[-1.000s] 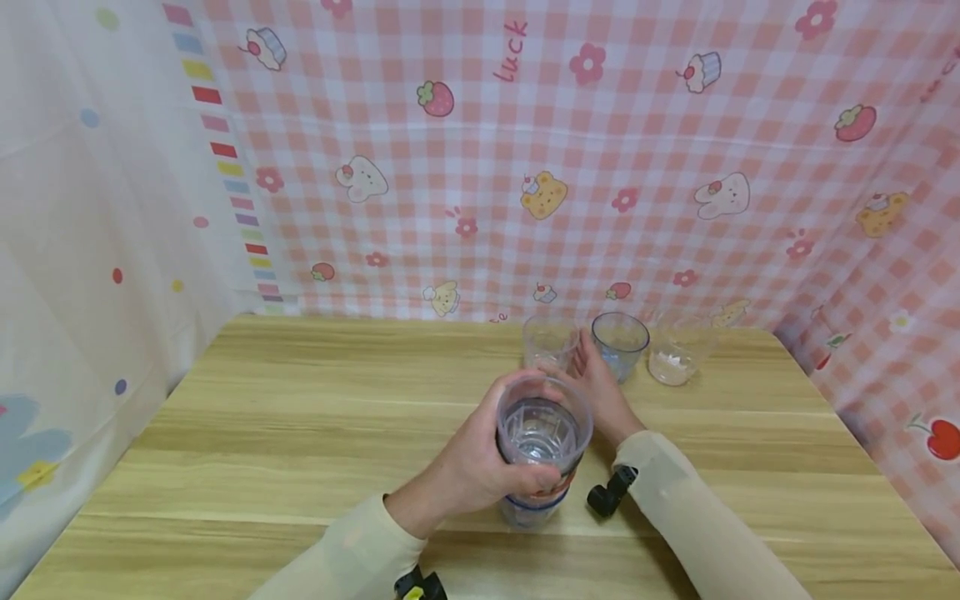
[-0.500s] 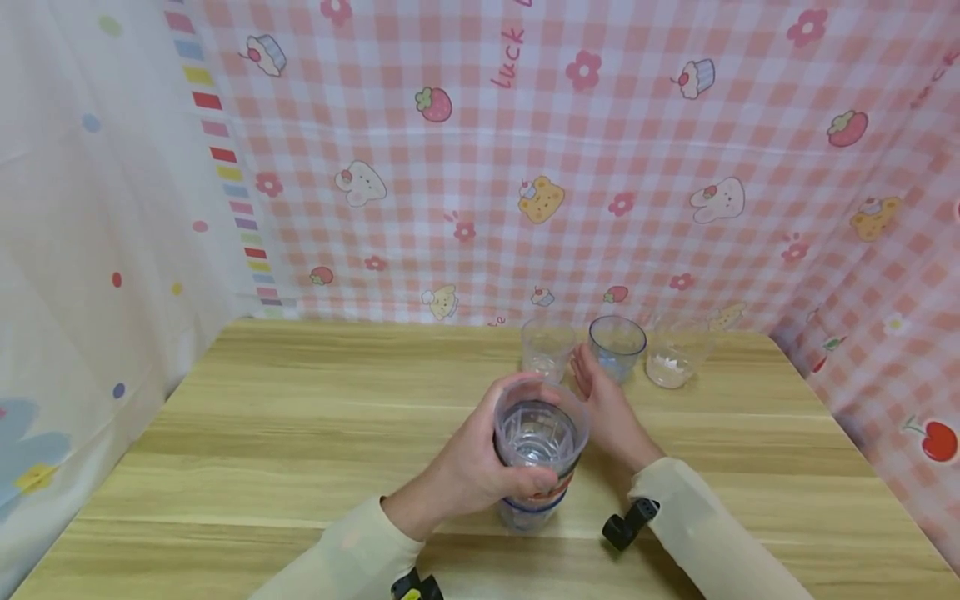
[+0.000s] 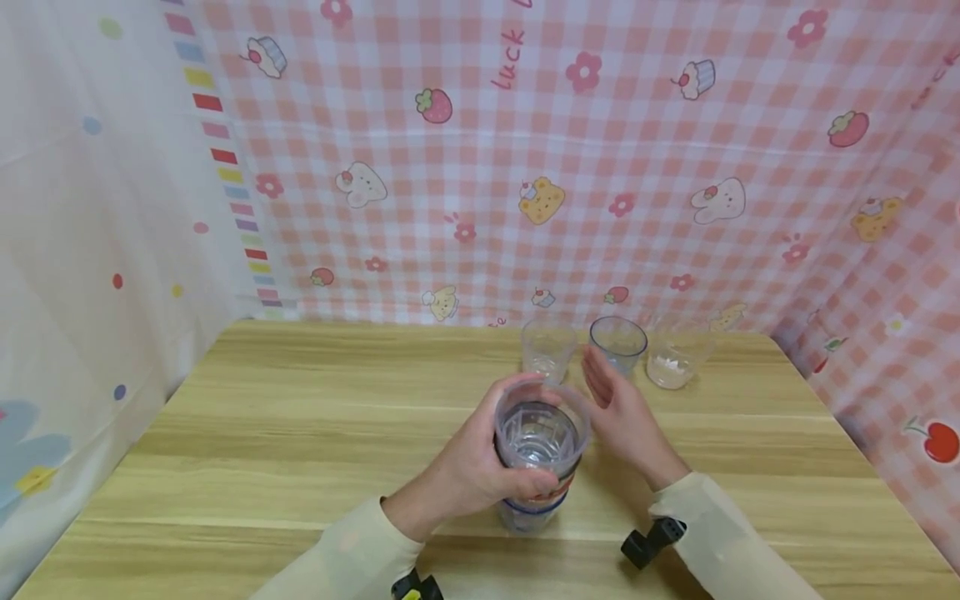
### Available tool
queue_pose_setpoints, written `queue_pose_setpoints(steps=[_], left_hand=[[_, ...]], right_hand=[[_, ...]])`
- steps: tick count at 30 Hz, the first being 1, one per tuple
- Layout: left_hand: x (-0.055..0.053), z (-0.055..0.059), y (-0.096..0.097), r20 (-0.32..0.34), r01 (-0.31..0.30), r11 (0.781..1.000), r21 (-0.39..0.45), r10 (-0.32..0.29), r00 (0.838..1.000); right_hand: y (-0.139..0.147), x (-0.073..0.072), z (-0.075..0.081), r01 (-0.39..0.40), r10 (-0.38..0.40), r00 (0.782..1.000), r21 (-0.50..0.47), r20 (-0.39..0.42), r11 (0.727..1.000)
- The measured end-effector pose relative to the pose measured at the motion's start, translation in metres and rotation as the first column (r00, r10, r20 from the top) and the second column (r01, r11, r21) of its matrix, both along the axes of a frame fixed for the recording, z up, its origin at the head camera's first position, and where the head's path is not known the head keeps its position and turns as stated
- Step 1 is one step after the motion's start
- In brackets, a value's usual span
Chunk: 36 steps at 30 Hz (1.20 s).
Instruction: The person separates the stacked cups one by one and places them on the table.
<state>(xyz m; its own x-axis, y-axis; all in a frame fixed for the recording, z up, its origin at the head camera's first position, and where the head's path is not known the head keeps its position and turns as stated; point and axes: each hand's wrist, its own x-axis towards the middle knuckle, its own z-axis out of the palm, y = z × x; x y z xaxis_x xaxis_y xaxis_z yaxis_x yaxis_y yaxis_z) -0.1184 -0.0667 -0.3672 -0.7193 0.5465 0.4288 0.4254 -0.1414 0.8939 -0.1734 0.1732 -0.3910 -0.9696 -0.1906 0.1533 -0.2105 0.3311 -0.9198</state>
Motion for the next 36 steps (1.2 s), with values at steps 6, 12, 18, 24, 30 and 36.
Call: queue_pose_setpoints(steps=[6, 12, 18, 24, 30, 36], left_hand=[[-0.001, -0.001, -0.001, -0.018, 0.003, 1.0, -0.025, -0.003, 1.0], [-0.001, -0.001, -0.002, -0.027, -0.004, 0.999, -0.035, 0.003, 1.0], [0.0, -0.002, -0.007, 0.051, -0.041, 0.989, -0.145, 0.049, 0.997], [-0.002, -0.007, -0.008, 0.041, -0.06, 0.979, -0.197, 0.069, 0.997], [-0.002, -0.008, -0.008, 0.056, -0.065, 0.971, -0.23, 0.08, 0.995], [-0.002, -0.009, -0.008, 0.048, -0.052, 0.974, -0.221, 0.064, 0.997]], right_hand=[[0.002, 0.015, 0.007, -0.006, 0.003, 0.994, -0.026, -0.111, 1.0], [0.004, 0.028, 0.014, -0.025, 0.017, 0.988, -0.055, -0.153, 0.998], [0.005, 0.039, 0.017, -0.049, 0.032, 0.981, -0.085, -0.193, 0.995], [0.005, 0.048, 0.019, -0.067, 0.04, 0.968, -0.1, -0.247, 0.993], [0.005, 0.056, 0.024, -0.122, 0.08, 0.949, -0.122, -0.306, 0.985], [0.004, 0.063, 0.026, -0.195, 0.134, 0.934, -0.159, -0.33, 0.968]])
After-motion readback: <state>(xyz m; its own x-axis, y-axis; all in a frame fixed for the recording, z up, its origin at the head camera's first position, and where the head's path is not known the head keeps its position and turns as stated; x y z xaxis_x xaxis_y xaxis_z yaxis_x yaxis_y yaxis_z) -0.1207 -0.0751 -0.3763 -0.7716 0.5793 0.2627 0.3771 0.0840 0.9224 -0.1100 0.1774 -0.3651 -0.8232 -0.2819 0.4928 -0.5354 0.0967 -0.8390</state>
